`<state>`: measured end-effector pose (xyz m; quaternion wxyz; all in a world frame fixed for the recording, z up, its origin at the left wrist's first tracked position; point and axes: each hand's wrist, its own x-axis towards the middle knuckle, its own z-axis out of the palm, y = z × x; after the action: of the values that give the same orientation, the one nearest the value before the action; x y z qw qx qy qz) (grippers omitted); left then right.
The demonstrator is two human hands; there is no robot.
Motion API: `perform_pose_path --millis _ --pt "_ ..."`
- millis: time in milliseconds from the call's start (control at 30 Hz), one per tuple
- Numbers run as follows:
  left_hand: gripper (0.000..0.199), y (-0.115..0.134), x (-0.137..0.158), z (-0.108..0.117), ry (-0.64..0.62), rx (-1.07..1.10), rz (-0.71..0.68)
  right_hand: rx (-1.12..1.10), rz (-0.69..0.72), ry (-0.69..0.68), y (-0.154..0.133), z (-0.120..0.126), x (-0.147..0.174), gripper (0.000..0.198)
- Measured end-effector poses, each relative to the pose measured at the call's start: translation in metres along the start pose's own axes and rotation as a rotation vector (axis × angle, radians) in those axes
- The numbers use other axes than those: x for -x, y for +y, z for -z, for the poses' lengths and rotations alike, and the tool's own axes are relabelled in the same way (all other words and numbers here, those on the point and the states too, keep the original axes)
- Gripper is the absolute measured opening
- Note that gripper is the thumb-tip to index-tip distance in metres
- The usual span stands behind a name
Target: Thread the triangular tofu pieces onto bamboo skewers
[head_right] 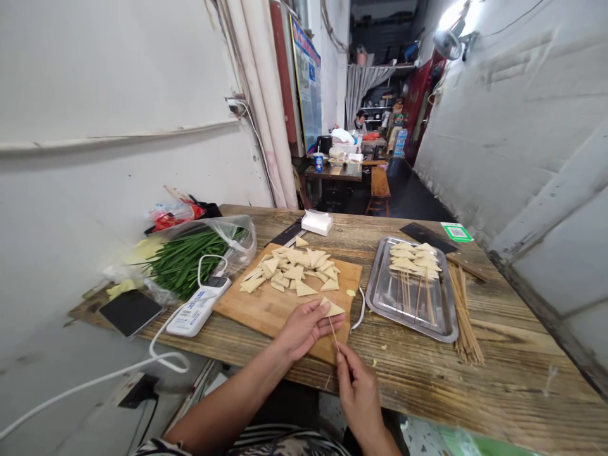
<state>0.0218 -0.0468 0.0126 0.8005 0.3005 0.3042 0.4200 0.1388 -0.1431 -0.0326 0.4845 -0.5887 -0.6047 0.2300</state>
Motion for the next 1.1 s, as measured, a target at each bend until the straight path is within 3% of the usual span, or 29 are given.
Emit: perform_pose_path --millis 467,700,1100 --pt "0.018 0.009 0.011 -0.008 0.032 0.170 -0.059 0.148 0.232 0.012 -0.002 0.011 0.017 0.028" --pt "0.025 0.012 0.014 -0.012 0.034 0.183 -0.097 0.196 0.326 -0.026 0.004 0.017 0.025 0.033" --pt "0.022 0.010 0.020 -0.021 0.082 0.250 -0.118 0.226 0.260 0.077 0.021 -0.003 0.039 0.028"
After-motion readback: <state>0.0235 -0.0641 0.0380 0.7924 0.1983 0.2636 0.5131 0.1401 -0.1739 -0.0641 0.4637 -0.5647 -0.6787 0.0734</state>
